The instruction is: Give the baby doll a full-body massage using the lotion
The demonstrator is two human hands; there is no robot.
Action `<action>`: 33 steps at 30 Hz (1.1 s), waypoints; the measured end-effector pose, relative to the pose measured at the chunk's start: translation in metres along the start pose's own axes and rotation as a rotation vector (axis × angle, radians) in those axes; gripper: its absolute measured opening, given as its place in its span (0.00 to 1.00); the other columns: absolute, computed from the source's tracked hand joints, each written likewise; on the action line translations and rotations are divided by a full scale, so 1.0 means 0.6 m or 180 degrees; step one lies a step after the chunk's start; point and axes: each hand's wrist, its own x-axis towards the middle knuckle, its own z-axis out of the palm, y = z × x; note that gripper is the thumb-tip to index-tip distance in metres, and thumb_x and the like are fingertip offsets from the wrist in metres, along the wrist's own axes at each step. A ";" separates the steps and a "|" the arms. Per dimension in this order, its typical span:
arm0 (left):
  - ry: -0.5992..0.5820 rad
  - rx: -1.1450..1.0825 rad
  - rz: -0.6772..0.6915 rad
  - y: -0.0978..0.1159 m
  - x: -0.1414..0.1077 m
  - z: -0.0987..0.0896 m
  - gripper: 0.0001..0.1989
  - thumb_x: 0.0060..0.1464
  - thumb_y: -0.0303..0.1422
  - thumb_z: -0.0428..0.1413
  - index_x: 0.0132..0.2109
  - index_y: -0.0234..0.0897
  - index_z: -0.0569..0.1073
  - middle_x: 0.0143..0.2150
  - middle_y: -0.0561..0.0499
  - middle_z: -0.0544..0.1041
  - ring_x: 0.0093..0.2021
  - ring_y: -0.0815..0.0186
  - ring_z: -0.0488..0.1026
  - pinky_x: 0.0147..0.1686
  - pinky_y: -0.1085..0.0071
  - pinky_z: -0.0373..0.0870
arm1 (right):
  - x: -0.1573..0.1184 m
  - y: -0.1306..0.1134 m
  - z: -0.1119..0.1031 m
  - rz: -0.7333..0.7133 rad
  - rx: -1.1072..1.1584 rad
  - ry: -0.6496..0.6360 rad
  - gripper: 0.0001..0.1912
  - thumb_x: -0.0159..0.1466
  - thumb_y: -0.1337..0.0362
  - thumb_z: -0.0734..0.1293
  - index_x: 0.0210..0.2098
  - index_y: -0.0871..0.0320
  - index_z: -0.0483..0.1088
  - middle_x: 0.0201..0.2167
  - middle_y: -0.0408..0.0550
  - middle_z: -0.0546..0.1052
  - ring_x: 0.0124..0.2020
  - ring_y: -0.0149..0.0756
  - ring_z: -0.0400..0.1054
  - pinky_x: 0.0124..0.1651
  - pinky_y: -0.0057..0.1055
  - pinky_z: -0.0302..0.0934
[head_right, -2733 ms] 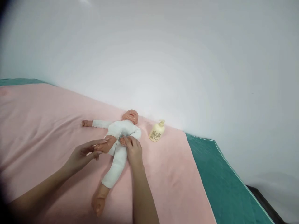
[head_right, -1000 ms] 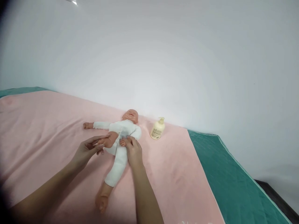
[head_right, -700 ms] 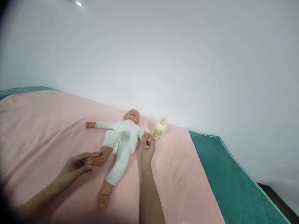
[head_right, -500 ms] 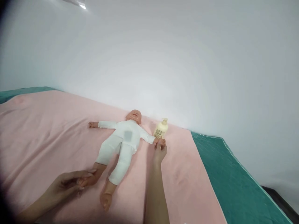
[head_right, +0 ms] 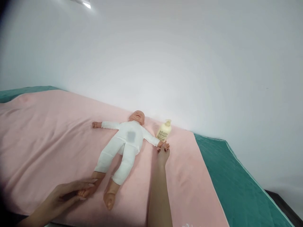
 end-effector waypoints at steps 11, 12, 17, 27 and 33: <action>0.1156 -0.1151 -0.0324 0.070 0.166 -0.010 0.16 0.49 0.38 0.63 0.46 0.40 0.79 0.48 0.45 0.79 0.27 0.66 0.76 0.26 0.72 0.74 | -0.140 -0.024 0.089 -0.2260 -0.1234 -0.1381 0.18 0.65 0.63 0.61 0.53 0.53 0.70 0.49 0.52 0.70 0.42 0.35 0.69 0.42 0.31 0.67; 0.1166 -0.1224 -0.0347 0.071 0.186 -0.006 0.17 0.49 0.38 0.63 0.47 0.39 0.78 0.49 0.44 0.78 0.26 0.67 0.75 0.25 0.72 0.72 | -0.139 -0.020 0.089 -0.2473 -0.1388 -0.1575 0.18 0.66 0.64 0.60 0.53 0.52 0.70 0.49 0.52 0.70 0.47 0.36 0.68 0.46 0.32 0.67; 0.1209 -0.1499 -0.0369 0.064 0.255 0.011 0.23 0.48 0.41 0.63 0.50 0.34 0.75 0.47 0.41 0.78 0.25 0.67 0.74 0.21 0.73 0.66 | -0.125 -0.007 0.080 -0.2952 -0.2138 -0.2011 0.19 0.68 0.65 0.57 0.55 0.47 0.69 0.49 0.49 0.71 0.45 0.35 0.70 0.43 0.29 0.68; 0.0933 -0.1217 -0.0253 0.069 0.218 0.000 0.17 0.50 0.37 0.63 0.47 0.38 0.77 0.49 0.43 0.78 0.24 0.70 0.73 0.24 0.73 0.70 | -0.113 -0.021 0.070 -0.2293 -0.1436 -0.1710 0.18 0.64 0.65 0.61 0.52 0.51 0.72 0.48 0.50 0.71 0.44 0.36 0.69 0.43 0.31 0.67; 0.0481 -0.0712 -0.0007 0.047 0.141 -0.031 0.15 0.51 0.34 0.62 0.48 0.46 0.78 0.50 0.48 0.78 0.32 0.63 0.78 0.31 0.68 0.77 | -0.056 -0.037 0.036 -0.0586 -0.0185 -0.0422 0.24 0.58 0.56 0.68 0.52 0.57 0.66 0.48 0.49 0.73 0.29 0.27 0.68 0.32 0.26 0.65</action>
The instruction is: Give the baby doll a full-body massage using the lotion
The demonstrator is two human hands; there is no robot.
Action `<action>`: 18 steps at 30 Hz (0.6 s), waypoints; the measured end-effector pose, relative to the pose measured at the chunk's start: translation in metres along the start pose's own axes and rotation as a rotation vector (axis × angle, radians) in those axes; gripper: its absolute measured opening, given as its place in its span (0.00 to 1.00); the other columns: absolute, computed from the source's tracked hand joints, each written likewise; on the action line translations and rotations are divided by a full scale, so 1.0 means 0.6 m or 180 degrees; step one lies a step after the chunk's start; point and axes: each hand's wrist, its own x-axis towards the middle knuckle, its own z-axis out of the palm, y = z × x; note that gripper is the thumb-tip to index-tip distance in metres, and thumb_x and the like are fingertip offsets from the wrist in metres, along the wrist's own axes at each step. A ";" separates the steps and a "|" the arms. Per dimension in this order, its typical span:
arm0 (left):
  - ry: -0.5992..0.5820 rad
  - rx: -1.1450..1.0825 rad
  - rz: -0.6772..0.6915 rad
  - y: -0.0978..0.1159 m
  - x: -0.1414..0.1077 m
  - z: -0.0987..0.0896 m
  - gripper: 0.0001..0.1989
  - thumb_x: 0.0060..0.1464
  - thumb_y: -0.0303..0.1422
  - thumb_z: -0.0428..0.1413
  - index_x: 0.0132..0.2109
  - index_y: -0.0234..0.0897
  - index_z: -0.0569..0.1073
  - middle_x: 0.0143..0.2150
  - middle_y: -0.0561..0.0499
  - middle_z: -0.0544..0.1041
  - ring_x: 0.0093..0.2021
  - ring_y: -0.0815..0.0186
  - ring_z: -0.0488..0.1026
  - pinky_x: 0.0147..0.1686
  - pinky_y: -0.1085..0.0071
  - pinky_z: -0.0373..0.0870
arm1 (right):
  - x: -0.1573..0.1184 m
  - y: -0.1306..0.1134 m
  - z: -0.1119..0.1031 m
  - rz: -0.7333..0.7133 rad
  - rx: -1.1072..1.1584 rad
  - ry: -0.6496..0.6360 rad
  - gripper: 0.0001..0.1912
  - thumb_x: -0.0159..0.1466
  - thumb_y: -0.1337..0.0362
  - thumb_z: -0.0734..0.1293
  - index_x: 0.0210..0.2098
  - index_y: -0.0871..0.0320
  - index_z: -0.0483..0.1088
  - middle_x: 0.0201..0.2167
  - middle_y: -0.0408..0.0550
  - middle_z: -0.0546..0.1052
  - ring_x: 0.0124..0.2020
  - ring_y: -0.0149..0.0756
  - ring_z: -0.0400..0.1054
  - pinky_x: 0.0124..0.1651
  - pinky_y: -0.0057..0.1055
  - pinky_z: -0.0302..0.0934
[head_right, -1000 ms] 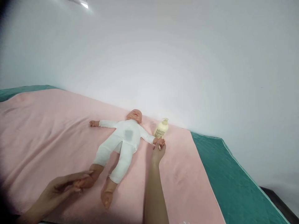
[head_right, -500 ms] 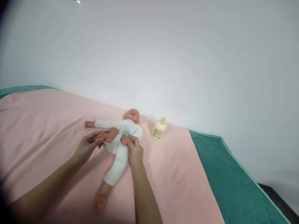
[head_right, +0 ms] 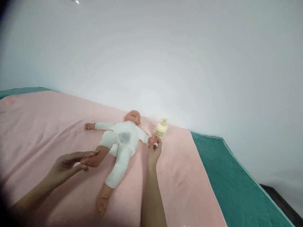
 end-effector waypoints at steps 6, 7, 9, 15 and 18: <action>-0.0476 0.0744 0.0140 -0.014 -0.072 -0.023 0.12 0.53 0.34 0.60 0.46 0.48 0.79 0.47 0.52 0.80 0.48 0.55 0.76 0.48 0.64 0.75 | 0.046 0.036 -0.031 0.1000 0.0477 0.0432 0.17 0.57 0.52 0.68 0.33 0.60 0.66 0.23 0.42 0.72 0.22 0.27 0.67 0.25 0.22 0.64; -0.0610 0.0846 0.0217 -0.017 -0.083 -0.025 0.13 0.54 0.33 0.60 0.47 0.49 0.79 0.47 0.53 0.79 0.48 0.56 0.77 0.48 0.65 0.75 | 0.048 0.040 -0.032 0.1084 0.0518 0.0443 0.16 0.59 0.52 0.67 0.30 0.60 0.65 0.21 0.41 0.72 0.20 0.27 0.67 0.24 0.22 0.64; -0.0813 0.1046 0.0436 -0.023 -0.101 -0.027 0.15 0.54 0.32 0.60 0.49 0.50 0.77 0.48 0.55 0.79 0.47 0.57 0.77 0.48 0.68 0.74 | 0.048 0.043 -0.031 0.1207 0.0591 0.0470 0.14 0.61 0.54 0.65 0.28 0.59 0.65 0.21 0.41 0.72 0.20 0.26 0.67 0.24 0.21 0.65; -0.1115 0.1146 0.0565 -0.037 -0.124 -0.025 0.19 0.57 0.30 0.57 0.54 0.50 0.74 0.53 0.52 0.76 0.54 0.57 0.72 0.53 0.65 0.70 | 0.043 0.035 -0.029 0.1310 0.0626 0.0544 0.09 0.63 0.60 0.64 0.30 0.58 0.65 0.23 0.41 0.73 0.23 0.25 0.69 0.26 0.20 0.66; -0.0995 0.1031 0.0377 -0.033 -0.123 -0.028 0.17 0.57 0.33 0.56 0.53 0.53 0.75 0.52 0.52 0.76 0.54 0.56 0.72 0.53 0.62 0.70 | 0.036 0.025 -0.026 0.1172 0.0533 0.0561 0.10 0.63 0.57 0.64 0.33 0.58 0.65 0.25 0.42 0.73 0.24 0.27 0.69 0.27 0.22 0.67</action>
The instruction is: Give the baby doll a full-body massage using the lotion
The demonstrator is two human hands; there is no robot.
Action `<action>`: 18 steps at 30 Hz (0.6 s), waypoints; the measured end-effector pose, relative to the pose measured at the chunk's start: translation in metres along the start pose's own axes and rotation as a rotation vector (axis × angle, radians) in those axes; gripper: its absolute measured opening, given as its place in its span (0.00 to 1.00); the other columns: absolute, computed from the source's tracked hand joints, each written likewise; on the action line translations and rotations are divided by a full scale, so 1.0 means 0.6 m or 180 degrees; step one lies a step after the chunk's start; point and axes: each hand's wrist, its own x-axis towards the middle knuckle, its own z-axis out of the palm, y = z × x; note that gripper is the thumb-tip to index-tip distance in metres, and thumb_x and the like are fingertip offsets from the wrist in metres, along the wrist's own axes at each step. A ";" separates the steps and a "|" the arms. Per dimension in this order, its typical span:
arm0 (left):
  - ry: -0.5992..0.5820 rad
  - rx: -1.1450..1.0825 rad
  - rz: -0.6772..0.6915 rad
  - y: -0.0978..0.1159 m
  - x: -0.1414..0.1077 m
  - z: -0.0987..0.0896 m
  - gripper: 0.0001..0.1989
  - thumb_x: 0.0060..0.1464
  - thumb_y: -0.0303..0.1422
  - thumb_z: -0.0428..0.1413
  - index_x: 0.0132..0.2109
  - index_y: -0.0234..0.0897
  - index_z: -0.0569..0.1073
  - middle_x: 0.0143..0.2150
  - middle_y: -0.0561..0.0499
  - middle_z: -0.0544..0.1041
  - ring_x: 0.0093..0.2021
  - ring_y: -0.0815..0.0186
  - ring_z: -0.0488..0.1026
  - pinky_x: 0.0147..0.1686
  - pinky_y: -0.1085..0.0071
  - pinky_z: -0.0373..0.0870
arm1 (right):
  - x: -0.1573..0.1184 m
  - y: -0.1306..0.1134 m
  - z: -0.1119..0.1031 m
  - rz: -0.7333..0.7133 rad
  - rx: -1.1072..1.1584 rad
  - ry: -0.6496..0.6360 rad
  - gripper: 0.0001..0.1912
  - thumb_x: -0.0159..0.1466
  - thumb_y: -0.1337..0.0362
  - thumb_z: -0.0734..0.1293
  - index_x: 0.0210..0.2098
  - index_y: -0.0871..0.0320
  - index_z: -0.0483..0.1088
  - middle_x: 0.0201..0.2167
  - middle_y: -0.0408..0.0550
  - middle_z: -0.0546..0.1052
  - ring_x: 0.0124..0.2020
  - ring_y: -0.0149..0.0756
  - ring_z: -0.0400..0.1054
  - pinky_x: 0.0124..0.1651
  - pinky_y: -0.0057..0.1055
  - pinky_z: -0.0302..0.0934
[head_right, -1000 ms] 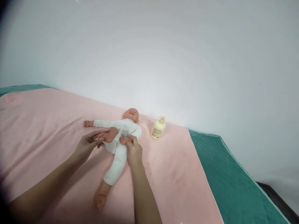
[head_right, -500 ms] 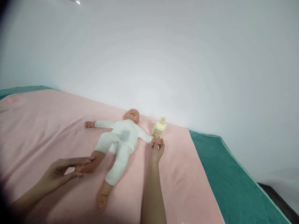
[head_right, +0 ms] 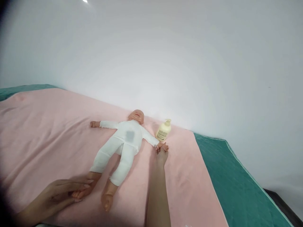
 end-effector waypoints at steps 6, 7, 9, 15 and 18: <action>0.0889 -0.0022 -0.0326 0.013 0.031 -0.029 0.13 0.53 0.38 0.59 0.47 0.53 0.79 0.46 0.53 0.80 0.46 0.56 0.78 0.47 0.66 0.74 | -0.068 -0.007 0.030 -0.1138 -0.0456 -0.0158 0.20 0.62 0.54 0.65 0.51 0.55 0.63 0.48 0.48 0.72 0.37 0.32 0.71 0.39 0.28 0.68; 0.1065 -0.0027 -0.0352 0.015 0.042 -0.033 0.13 0.52 0.38 0.60 0.46 0.51 0.79 0.46 0.53 0.80 0.45 0.56 0.78 0.46 0.67 0.75 | -0.083 -0.005 0.038 -0.1483 -0.0655 -0.0302 0.20 0.63 0.55 0.64 0.53 0.55 0.62 0.50 0.50 0.71 0.41 0.34 0.71 0.41 0.30 0.67; 0.1334 -0.0066 -0.0408 0.021 0.070 -0.039 0.14 0.51 0.39 0.61 0.46 0.49 0.79 0.47 0.53 0.79 0.45 0.56 0.78 0.43 0.69 0.76 | -0.109 0.003 0.052 -0.2100 -0.1064 -0.0676 0.20 0.65 0.59 0.61 0.56 0.56 0.62 0.52 0.52 0.70 0.47 0.37 0.69 0.45 0.33 0.67; 0.1446 -0.0343 -0.0663 0.036 0.169 -0.037 0.18 0.55 0.42 0.58 0.51 0.44 0.75 0.51 0.48 0.77 0.26 0.66 0.76 0.33 0.69 0.75 | -0.135 0.034 0.076 -0.3326 -0.2083 -0.1946 0.19 0.67 0.68 0.56 0.55 0.53 0.68 0.52 0.53 0.68 0.53 0.37 0.64 0.54 0.36 0.63; 0.1489 -0.0475 -0.0639 0.042 0.211 -0.029 0.18 0.54 0.43 0.57 0.50 0.41 0.75 0.52 0.45 0.76 0.22 0.69 0.73 0.30 0.68 0.74 | -0.129 0.041 0.077 -0.3545 -0.2380 -0.2129 0.20 0.67 0.70 0.55 0.55 0.51 0.69 0.52 0.52 0.68 0.51 0.37 0.66 0.53 0.35 0.64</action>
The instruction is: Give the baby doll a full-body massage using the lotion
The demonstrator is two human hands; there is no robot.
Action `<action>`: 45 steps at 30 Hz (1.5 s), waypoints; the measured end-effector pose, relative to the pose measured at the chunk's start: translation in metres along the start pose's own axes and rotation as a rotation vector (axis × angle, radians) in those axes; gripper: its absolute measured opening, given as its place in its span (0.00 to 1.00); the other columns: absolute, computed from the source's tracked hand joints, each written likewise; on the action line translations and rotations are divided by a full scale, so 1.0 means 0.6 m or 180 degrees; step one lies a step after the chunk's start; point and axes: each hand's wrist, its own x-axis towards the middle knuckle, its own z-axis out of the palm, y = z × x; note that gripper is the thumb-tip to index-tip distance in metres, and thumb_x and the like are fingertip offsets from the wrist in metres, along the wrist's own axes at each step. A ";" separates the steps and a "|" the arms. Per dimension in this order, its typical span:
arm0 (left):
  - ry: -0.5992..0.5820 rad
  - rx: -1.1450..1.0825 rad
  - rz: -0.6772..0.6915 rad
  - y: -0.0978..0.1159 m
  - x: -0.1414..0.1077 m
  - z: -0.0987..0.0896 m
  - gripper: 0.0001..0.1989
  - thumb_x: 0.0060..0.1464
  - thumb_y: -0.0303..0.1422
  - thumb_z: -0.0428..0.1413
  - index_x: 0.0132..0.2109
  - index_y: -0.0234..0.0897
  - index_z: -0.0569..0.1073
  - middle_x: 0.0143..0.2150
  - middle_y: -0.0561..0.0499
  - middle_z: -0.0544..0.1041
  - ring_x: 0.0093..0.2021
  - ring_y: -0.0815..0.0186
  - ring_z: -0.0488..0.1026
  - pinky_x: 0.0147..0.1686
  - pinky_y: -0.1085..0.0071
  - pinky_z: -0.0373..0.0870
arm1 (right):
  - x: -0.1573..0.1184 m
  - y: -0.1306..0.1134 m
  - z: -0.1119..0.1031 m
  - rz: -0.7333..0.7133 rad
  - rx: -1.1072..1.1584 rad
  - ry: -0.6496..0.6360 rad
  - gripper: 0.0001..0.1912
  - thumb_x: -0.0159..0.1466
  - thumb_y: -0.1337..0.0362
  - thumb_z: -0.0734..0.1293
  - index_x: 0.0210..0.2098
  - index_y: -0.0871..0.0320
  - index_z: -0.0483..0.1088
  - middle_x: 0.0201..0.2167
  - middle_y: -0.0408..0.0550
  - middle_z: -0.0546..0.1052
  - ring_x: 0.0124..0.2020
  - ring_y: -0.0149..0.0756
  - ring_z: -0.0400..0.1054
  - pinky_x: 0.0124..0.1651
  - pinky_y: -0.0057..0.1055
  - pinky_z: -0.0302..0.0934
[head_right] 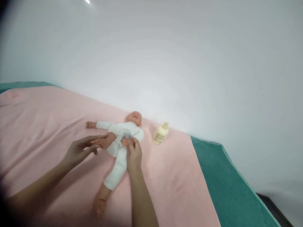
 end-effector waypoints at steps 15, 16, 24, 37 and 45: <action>-0.0262 -0.0586 -0.0096 0.000 -0.048 -0.019 0.15 0.53 0.39 0.59 0.48 0.42 0.77 0.51 0.45 0.77 0.20 0.70 0.70 0.24 0.70 0.73 | 0.010 0.020 -0.045 0.1387 0.0973 0.1139 0.20 0.65 0.58 0.61 0.55 0.57 0.64 0.51 0.55 0.70 0.45 0.38 0.68 0.45 0.35 0.66; -0.0309 -0.0551 -0.0085 -0.002 -0.060 -0.024 0.14 0.53 0.39 0.59 0.47 0.44 0.78 0.50 0.46 0.77 0.19 0.70 0.69 0.24 0.70 0.73 | 0.011 0.029 -0.051 0.1594 0.1115 0.1327 0.22 0.64 0.56 0.62 0.55 0.58 0.63 0.52 0.56 0.69 0.43 0.37 0.69 0.43 0.34 0.66; -0.0590 0.0103 -0.0269 -0.037 -0.151 -0.054 0.16 0.54 0.39 0.57 0.50 0.52 0.77 0.49 0.51 0.78 0.21 0.67 0.74 0.21 0.73 0.73 | -0.001 0.118 -0.077 0.2937 0.2070 0.2223 0.27 0.54 0.45 0.69 0.43 0.59 0.64 0.39 0.50 0.75 0.33 0.32 0.72 0.34 0.28 0.69; -0.1403 0.0549 0.0569 -0.064 -0.184 -0.048 0.16 0.54 0.34 0.58 0.49 0.56 0.77 0.50 0.54 0.77 0.50 0.57 0.75 0.49 0.68 0.73 | -0.017 0.150 -0.068 0.3312 0.2500 0.2175 0.21 0.54 0.47 0.69 0.34 0.56 0.63 0.24 0.41 0.72 0.25 0.30 0.70 0.26 0.25 0.68; -0.0739 0.0360 0.0170 -0.066 -0.174 -0.053 0.14 0.54 0.38 0.58 0.48 0.54 0.78 0.50 0.53 0.77 0.47 0.57 0.77 0.44 0.69 0.75 | -0.008 0.130 -0.068 0.3176 0.2448 0.2107 0.22 0.55 0.48 0.69 0.37 0.58 0.63 0.29 0.42 0.73 0.26 0.28 0.69 0.29 0.24 0.67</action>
